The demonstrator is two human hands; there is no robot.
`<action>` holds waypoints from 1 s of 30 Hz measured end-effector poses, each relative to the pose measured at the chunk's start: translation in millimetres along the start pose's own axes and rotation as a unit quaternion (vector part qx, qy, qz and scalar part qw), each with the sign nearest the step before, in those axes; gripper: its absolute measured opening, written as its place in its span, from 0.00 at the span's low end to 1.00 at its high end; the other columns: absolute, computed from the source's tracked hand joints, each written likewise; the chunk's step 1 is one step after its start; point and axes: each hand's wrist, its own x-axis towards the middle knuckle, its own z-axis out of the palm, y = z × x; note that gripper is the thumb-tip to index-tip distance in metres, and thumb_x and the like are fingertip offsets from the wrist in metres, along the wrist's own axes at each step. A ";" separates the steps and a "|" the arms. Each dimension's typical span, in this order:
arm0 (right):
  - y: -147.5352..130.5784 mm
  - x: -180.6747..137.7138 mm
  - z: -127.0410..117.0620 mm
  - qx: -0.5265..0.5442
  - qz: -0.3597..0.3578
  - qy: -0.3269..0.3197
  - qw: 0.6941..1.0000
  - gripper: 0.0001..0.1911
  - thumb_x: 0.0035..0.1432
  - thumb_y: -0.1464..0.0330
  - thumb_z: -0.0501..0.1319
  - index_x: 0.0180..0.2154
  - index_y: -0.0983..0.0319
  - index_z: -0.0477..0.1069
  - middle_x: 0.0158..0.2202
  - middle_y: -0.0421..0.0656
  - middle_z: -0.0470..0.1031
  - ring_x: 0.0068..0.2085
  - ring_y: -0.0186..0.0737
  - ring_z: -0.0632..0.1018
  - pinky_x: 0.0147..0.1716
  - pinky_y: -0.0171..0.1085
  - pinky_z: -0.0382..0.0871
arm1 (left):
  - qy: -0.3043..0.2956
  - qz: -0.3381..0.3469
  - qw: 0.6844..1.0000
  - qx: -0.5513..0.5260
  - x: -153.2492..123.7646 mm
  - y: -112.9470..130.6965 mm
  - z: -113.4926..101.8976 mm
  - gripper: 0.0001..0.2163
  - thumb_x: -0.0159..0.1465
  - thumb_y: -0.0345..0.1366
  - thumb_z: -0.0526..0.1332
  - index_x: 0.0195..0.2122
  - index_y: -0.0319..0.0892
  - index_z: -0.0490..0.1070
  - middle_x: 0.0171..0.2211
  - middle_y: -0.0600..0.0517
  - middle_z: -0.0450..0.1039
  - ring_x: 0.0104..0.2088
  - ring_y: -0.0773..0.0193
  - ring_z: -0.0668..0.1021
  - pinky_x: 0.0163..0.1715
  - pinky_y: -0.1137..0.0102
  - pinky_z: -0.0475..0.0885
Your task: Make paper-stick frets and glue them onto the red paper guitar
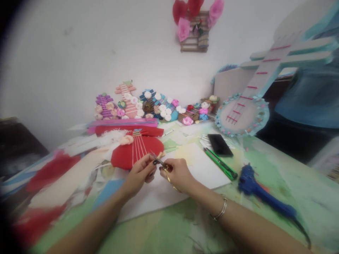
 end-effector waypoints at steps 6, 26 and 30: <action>-0.3 3.4 -2.0 -0.003 0.030 0.020 0.999 0.12 0.47 0.66 0.57 0.17 0.63 0.60 0.16 0.34 0.52 0.20 0.28 0.55 0.19 0.29 0.49 | 0.015 0.031 0.998 0.048 -1.0 6.9 -2.7 0.10 0.61 0.42 0.57 0.30 0.40 0.62 0.17 0.60 0.57 0.17 0.76 0.57 0.16 0.79 0.51; -0.5 0.4 -13.9 -0.160 -0.135 0.058 0.976 0.05 0.48 0.68 0.61 0.26 0.63 0.68 0.19 0.33 0.58 0.21 0.27 0.62 0.23 0.28 0.53 | 0.082 0.063 0.992 0.067 -2.0 12.3 -4.3 0.08 0.52 0.34 0.66 0.30 0.36 0.72 0.22 0.52 0.74 0.19 0.69 0.73 0.18 0.75 0.66; -0.1 0.6 -14.4 -0.181 -0.151 0.069 0.969 0.05 0.50 0.67 0.60 0.27 0.63 0.68 0.18 0.34 0.59 0.21 0.28 0.62 0.23 0.28 0.54 | 0.068 0.057 0.995 0.053 -2.2 13.0 -3.8 0.07 0.52 0.35 0.66 0.29 0.36 0.72 0.22 0.51 0.74 0.17 0.69 0.73 0.15 0.76 0.63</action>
